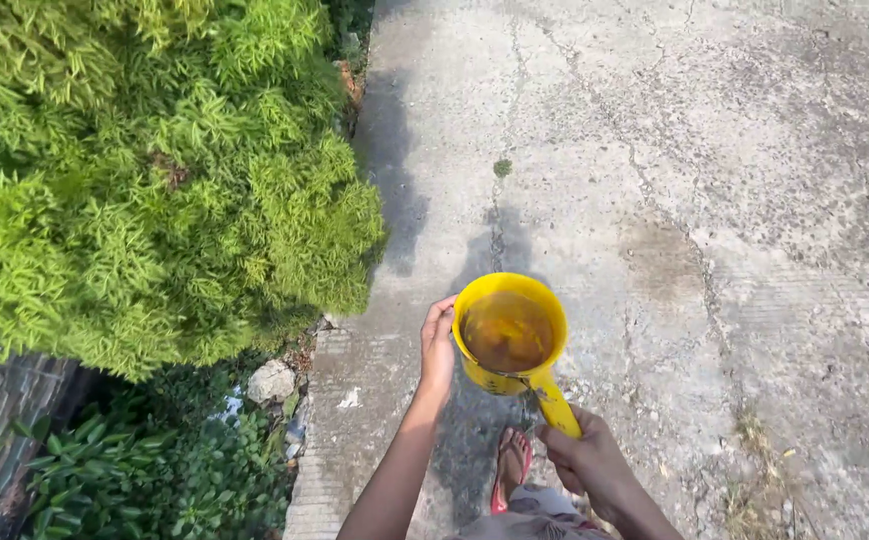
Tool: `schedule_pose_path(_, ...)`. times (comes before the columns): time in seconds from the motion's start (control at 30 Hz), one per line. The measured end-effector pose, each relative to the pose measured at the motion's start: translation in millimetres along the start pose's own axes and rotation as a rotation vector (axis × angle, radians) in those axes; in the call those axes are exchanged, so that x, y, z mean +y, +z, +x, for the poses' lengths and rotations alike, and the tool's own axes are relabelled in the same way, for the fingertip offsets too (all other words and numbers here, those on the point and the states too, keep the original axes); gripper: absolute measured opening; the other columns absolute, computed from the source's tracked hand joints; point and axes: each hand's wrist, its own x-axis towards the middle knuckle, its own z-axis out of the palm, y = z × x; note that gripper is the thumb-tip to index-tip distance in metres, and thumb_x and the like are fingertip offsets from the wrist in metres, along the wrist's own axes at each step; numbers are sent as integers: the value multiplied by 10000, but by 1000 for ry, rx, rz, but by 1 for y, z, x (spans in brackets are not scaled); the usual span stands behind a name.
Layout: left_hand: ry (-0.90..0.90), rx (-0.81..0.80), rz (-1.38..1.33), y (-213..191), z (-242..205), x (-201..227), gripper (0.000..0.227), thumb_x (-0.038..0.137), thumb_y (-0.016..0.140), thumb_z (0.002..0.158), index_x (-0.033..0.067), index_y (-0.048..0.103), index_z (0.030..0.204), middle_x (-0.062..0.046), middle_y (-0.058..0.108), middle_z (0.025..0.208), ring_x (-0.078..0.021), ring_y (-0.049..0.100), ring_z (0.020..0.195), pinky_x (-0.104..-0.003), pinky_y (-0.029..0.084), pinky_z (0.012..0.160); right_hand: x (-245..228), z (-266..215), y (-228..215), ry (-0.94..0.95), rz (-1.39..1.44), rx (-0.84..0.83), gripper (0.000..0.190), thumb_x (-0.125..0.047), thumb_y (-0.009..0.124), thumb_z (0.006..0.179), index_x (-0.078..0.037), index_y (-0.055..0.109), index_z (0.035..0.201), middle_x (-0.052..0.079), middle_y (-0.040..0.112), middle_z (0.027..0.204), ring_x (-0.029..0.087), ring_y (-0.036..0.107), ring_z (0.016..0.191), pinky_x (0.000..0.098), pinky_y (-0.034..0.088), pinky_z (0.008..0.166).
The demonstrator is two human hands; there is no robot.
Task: The person scoops water from a large bucket using a yellow plastic scoop and waters several outdoor plants, including a palm-like plant, a coniferous shrub, and a vine growing along a wall. The person repeatedly refills the scoop and moves between plants to distribute water.
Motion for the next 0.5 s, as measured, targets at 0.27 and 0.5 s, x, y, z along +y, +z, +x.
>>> schedule_pose_path(0.27, 45, 6, 7, 72, 207, -21, 292, 203, 556, 943, 65, 719, 1142, -44, 721, 1112, -129, 614, 1048, -255, 435, 966, -136, 173, -3, -14, -28, -50, 243, -18, 703, 919, -84, 471, 892, 12, 316, 541, 71, 186, 368, 253, 128, 286)
schedule_pose_path(0.5, 91, 5, -26, 117, 392, -37, 304, 166, 509, 946, 63, 704, 1156, -63, 715, 1130, -144, 622, 1055, -255, 448, 967, -253, 315, 21, -62, -106, -63, 240, -63, 702, 905, -115, 468, 892, 28, 364, 565, 70, 204, 405, 254, 116, 329)
